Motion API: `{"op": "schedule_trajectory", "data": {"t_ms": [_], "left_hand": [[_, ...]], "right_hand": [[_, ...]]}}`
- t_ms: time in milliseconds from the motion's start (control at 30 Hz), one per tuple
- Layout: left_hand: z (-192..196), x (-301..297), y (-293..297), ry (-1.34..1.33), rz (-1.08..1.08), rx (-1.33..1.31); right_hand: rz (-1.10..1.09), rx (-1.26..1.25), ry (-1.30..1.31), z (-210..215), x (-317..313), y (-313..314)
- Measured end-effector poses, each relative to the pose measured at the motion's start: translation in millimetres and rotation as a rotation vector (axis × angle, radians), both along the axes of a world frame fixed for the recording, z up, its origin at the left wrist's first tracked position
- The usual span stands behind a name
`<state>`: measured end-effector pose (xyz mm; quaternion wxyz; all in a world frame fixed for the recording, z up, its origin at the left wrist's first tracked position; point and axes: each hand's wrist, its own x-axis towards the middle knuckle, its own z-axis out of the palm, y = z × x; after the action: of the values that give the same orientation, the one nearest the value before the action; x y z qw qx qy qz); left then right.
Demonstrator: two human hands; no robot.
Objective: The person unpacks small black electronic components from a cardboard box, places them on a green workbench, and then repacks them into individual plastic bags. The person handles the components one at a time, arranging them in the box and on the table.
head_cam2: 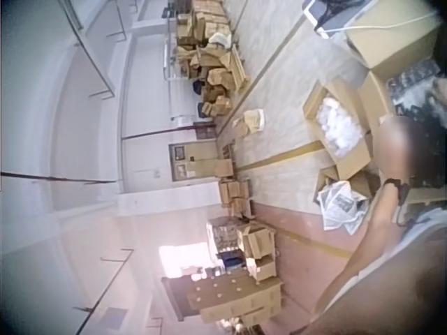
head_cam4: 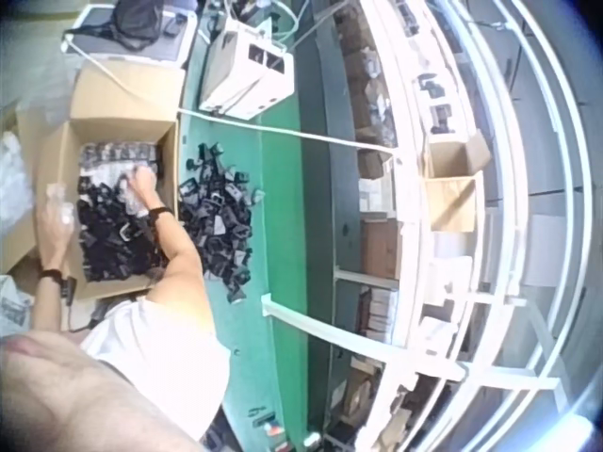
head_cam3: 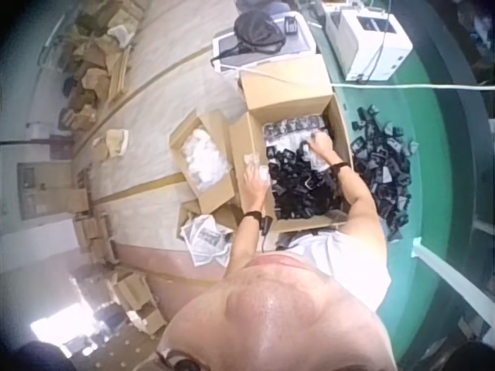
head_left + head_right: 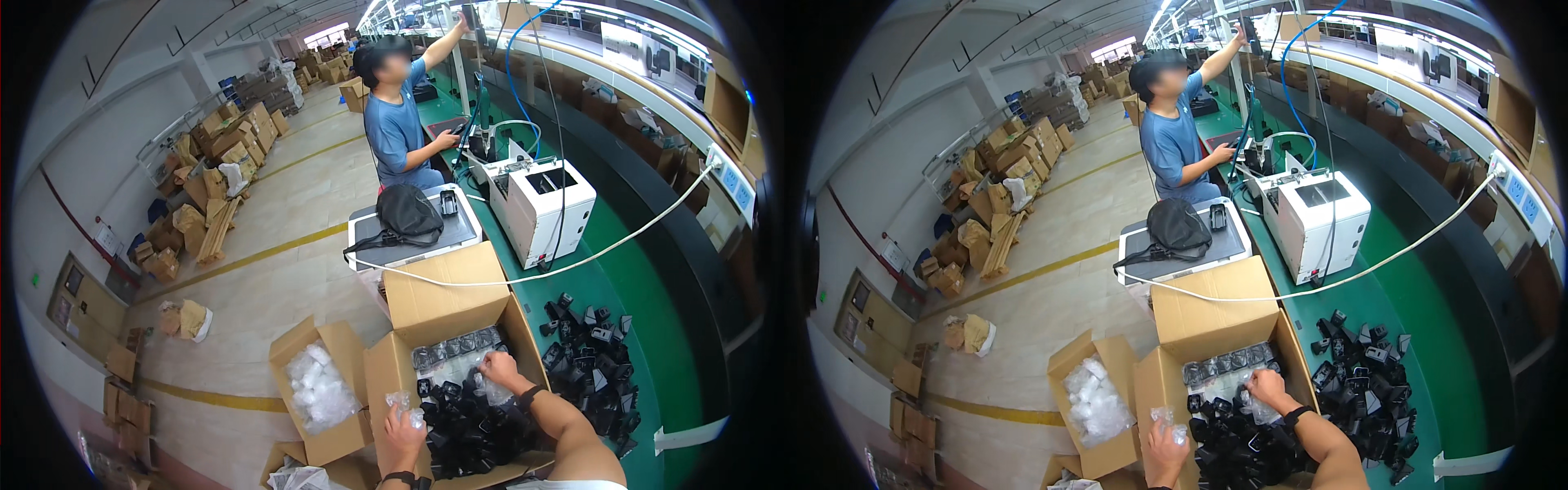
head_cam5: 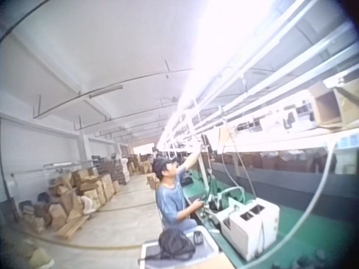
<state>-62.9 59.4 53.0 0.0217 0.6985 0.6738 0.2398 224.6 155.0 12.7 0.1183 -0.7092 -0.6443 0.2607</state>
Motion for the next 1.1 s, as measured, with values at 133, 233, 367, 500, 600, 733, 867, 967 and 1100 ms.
{"op": "schedule_trajectory", "data": {"t_ms": [133, 233, 367, 500, 600, 733, 867, 967, 1100], "left_hand": [[-1, 3, 1, 0.005, -0.004, 0.008], [0, 3, 0, 0.015, -0.002, -0.007], [1, 3, 1, 0.019, 0.016, 0.012], [3, 3, -2, 0.005, 0.028, -0.040], [4, 5, 0, 0.011, 0.015, -0.038], [-3, 1, -3, 0.017, 0.015, -0.030], [2, 0, -3, 0.019, 0.005, -0.052], [13, 8, 0, 0.001, -0.014, -0.043], [10, 7, -1, 0.015, -0.018, -0.045]], "right_hand": [[-0.037, -0.037, 0.073, -11, 5, -6], [0.028, -0.017, 0.123, -16, 0, -3], [0.021, -0.007, 0.111, -33, 2, 9], [0.045, -0.170, -0.188, -56, 26, 23], [0.091, -0.302, -0.320, -79, 38, 31], [0.101, -0.198, -0.390, -104, 26, 20], [0.081, -0.172, -0.400, -111, 20, 26], [0.095, -0.203, -0.400, -122, 33, 38], [0.146, -0.190, -0.524, -133, 29, 38]]}}
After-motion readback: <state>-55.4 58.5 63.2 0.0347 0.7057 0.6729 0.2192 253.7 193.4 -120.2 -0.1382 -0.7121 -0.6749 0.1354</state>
